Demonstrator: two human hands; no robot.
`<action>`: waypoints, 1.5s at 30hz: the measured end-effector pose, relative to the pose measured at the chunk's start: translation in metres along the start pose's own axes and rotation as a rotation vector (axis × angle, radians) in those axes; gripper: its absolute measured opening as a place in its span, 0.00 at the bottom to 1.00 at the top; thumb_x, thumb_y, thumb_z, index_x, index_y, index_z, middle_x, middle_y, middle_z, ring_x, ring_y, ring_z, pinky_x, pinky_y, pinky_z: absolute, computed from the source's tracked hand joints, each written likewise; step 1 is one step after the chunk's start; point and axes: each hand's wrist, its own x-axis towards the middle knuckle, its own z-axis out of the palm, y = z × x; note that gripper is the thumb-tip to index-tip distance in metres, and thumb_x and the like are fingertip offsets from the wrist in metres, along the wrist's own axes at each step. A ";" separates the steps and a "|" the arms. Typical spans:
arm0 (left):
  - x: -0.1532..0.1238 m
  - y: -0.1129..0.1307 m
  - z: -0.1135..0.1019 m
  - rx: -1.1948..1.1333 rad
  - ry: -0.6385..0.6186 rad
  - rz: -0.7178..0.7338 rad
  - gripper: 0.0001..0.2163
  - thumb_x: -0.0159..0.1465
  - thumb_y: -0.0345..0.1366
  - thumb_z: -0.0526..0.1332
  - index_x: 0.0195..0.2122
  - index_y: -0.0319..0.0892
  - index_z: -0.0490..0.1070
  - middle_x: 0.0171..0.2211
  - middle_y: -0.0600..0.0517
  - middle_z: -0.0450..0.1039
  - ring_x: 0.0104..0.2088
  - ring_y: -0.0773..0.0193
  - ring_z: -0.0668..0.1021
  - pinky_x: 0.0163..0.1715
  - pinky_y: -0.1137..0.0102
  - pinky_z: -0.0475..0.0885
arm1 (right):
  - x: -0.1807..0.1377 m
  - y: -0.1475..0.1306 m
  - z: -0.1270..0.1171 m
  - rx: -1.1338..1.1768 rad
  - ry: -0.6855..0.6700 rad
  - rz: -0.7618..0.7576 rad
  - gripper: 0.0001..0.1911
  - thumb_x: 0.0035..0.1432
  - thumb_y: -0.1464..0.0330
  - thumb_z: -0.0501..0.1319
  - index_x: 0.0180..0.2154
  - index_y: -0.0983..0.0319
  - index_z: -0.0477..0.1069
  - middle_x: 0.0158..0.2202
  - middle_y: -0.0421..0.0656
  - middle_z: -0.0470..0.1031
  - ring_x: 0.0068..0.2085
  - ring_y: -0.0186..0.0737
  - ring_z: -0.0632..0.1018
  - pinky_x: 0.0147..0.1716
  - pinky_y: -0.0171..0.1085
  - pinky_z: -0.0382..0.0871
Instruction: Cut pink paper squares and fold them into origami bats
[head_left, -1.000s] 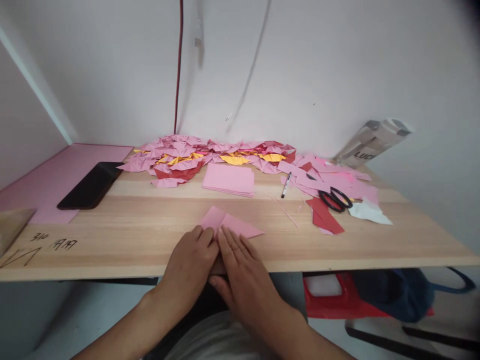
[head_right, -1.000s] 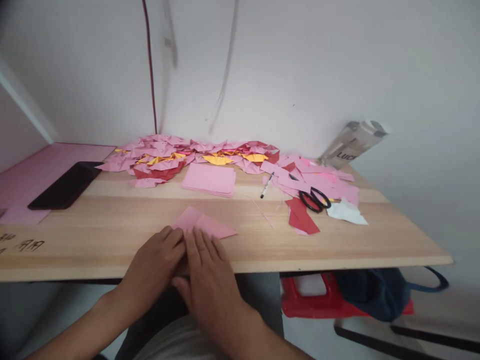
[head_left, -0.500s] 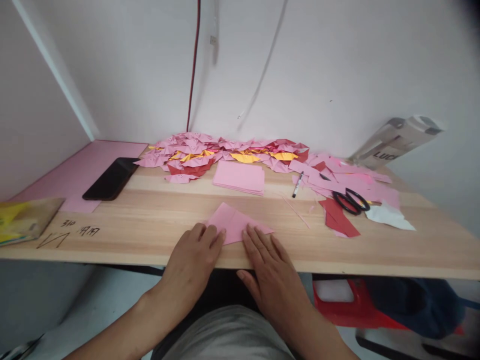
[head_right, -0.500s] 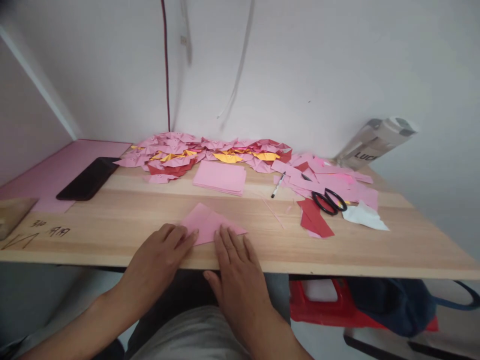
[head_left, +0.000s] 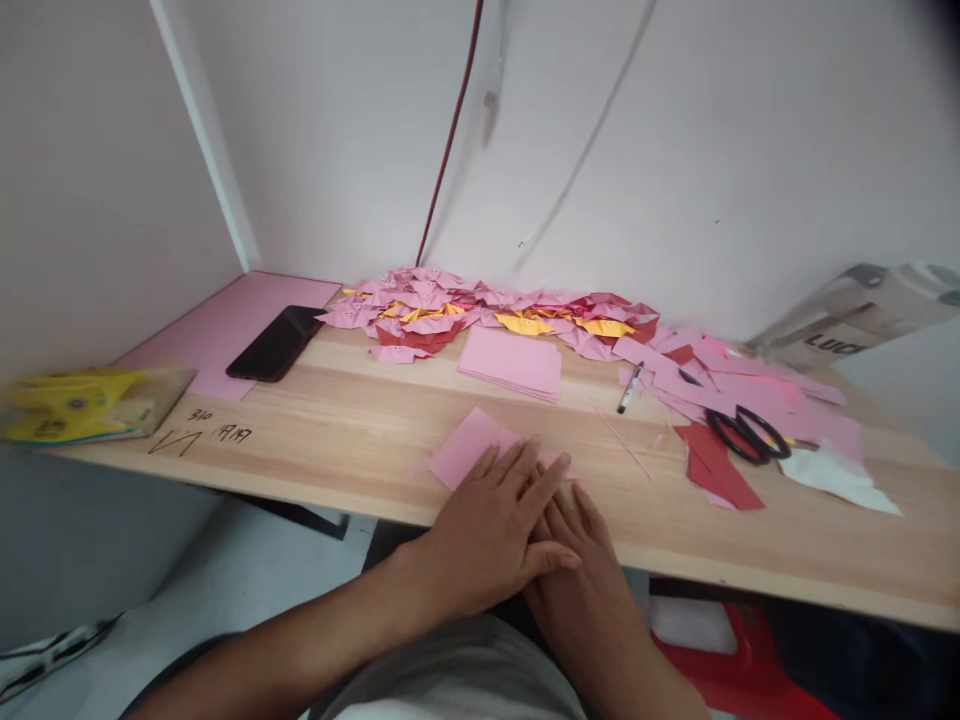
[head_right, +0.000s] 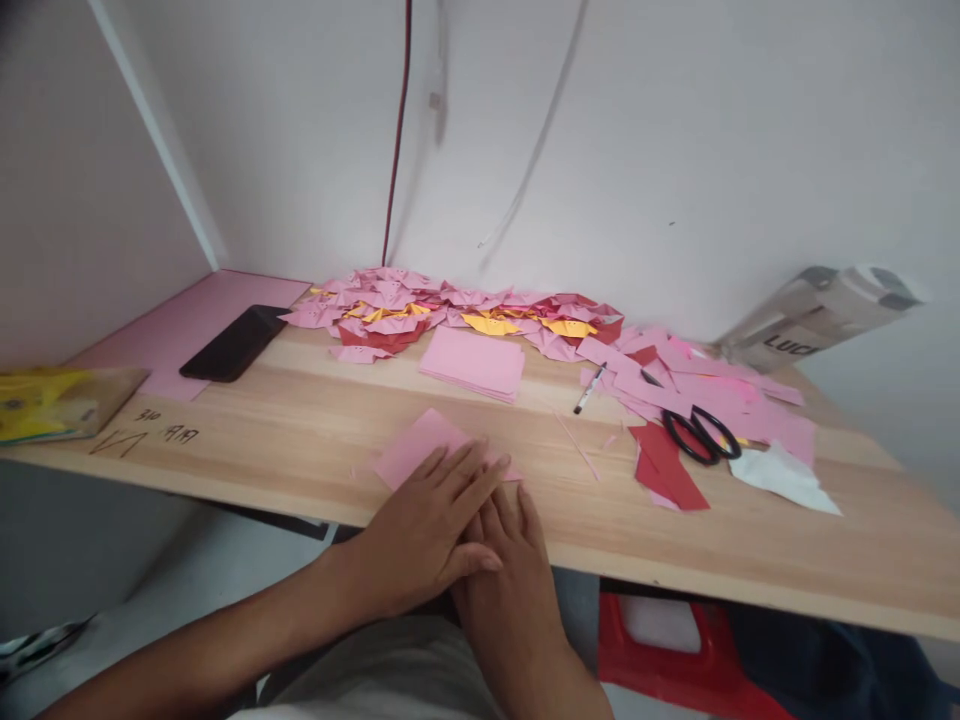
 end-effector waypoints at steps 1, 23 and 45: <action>-0.001 -0.003 0.002 0.000 -0.010 -0.010 0.36 0.64 0.57 0.43 0.66 0.39 0.43 0.66 0.41 0.49 0.67 0.57 0.50 0.63 0.56 0.51 | 0.000 0.000 -0.001 0.003 -0.017 0.001 0.29 0.56 0.70 0.52 0.59 0.68 0.61 0.62 0.52 0.61 0.64 0.53 0.57 0.60 0.55 0.52; -0.050 -0.032 0.003 0.326 0.010 -0.038 0.32 0.63 0.54 0.52 0.63 0.38 0.54 0.66 0.46 0.49 0.66 0.54 0.54 0.63 0.53 0.53 | -0.018 0.024 -0.029 -0.113 -0.044 0.117 0.32 0.62 0.58 0.51 0.62 0.70 0.55 0.62 0.53 0.60 0.63 0.53 0.61 0.59 0.56 0.55; -0.045 -0.028 -0.003 0.358 0.006 -0.031 0.25 0.64 0.47 0.55 0.61 0.43 0.60 0.65 0.53 0.54 0.65 0.49 0.56 0.61 0.47 0.57 | 0.013 0.013 -0.027 0.048 -0.173 0.107 0.32 0.62 0.60 0.53 0.63 0.69 0.54 0.65 0.51 0.54 0.65 0.50 0.57 0.61 0.54 0.54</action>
